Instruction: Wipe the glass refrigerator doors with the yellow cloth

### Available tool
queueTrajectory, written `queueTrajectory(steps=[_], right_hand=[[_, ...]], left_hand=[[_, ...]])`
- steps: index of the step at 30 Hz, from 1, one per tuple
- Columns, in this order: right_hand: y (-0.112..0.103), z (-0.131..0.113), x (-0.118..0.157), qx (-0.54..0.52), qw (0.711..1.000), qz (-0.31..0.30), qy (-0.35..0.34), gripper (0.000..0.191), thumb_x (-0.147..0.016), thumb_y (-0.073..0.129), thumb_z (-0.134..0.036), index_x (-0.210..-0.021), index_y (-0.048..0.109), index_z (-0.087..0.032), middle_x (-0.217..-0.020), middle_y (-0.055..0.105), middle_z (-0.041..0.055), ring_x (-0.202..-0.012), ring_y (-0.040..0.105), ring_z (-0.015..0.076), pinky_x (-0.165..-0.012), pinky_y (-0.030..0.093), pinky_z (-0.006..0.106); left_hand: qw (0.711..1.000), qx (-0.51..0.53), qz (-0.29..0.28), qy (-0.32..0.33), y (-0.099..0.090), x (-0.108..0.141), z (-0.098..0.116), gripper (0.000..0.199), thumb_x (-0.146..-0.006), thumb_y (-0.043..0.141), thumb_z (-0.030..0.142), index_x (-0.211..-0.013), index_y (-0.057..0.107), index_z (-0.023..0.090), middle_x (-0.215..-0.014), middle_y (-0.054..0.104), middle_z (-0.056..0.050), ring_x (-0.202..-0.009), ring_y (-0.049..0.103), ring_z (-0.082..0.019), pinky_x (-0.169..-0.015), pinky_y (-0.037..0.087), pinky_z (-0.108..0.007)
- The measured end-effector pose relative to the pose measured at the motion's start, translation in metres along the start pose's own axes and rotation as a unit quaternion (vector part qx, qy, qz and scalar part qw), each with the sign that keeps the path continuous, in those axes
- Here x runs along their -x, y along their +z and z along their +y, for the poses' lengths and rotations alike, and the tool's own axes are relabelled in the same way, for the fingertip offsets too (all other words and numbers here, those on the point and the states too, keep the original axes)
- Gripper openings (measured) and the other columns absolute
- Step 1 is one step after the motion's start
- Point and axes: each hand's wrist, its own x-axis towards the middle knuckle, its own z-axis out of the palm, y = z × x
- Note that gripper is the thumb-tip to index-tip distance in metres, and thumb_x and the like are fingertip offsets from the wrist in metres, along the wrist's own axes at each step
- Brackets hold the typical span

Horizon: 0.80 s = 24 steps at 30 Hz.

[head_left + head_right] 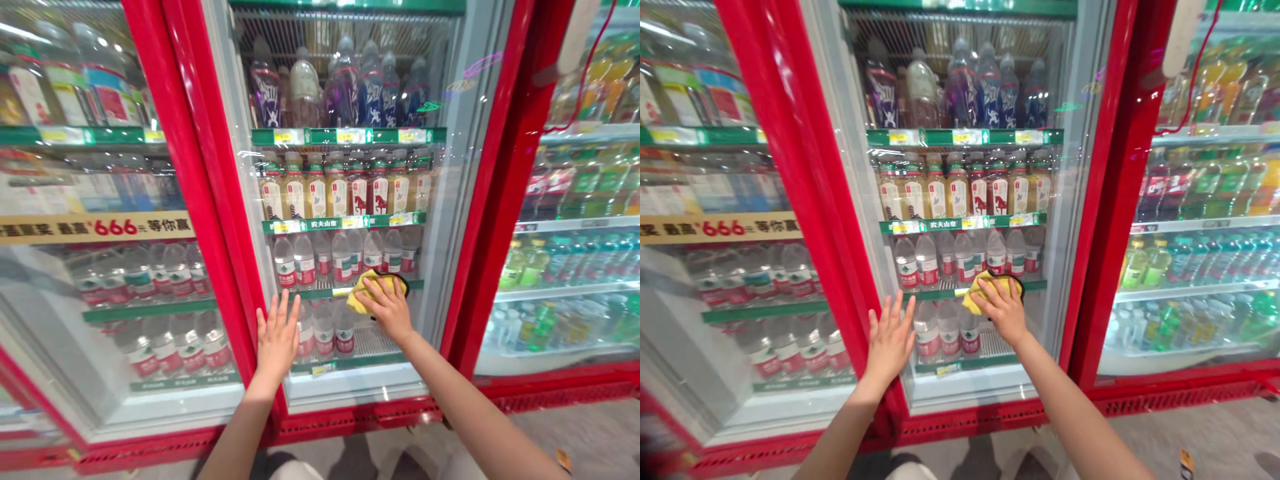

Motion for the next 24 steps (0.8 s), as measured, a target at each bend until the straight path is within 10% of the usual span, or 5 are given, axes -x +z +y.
queueTrajectory(steps=[7,11,18,24], right_hand=[[0.005,-0.076,-0.102,-0.047,0.995,0.039,0.078,0.056,-0.09,0.066,-0.027,-0.144,0.053,-0.037,-0.16,0.043,0.0072,-0.15,0.03,0.0346,-0.12,0.011,0.068],[0.008,-0.097,-0.095,-0.074,0.997,0.02,-0.028,0.048,-0.092,0.066,-0.043,-0.139,0.057,-0.036,-0.157,0.048,0.0034,-0.146,0.037,0.0315,-0.124,0.002,0.064],[0.006,-0.053,-0.085,-0.077,0.995,0.039,-0.053,0.035,-0.096,0.057,-0.017,-0.122,0.069,-0.036,-0.145,0.061,0.0021,-0.141,0.047,0.0212,-0.125,0.017,0.056],[0.021,-0.118,-0.141,-0.08,0.994,0.069,-0.011,0.037,-0.097,0.06,-0.024,-0.133,0.062,-0.032,-0.154,0.051,0.0071,-0.145,0.042,0.0272,-0.123,0.017,0.061]], left_hand=[[0.999,-0.024,0.022,-0.025,-0.005,0.008,-0.02,0.076,-0.09,0.057,0.02,-0.159,0.025,0.028,-0.169,0.014,-0.011,-0.157,0.01,-0.032,-0.124,0.01,-0.065],[0.999,-0.035,0.02,-0.025,-0.011,0.013,-0.025,0.075,-0.09,0.057,0.019,-0.159,0.027,0.025,-0.169,0.015,-0.012,-0.157,0.01,-0.032,-0.124,0.015,-0.064],[0.999,-0.019,0.014,-0.036,-0.023,0.019,-0.04,0.078,-0.089,0.06,0.023,-0.159,0.026,0.023,-0.168,0.018,-0.012,-0.157,0.009,-0.031,-0.126,0.012,-0.06],[0.998,-0.03,0.026,-0.049,-0.033,0.021,-0.048,0.081,-0.09,0.059,0.024,-0.161,0.02,0.02,-0.169,0.014,-0.014,-0.157,0.007,-0.033,-0.126,0.011,-0.061]])
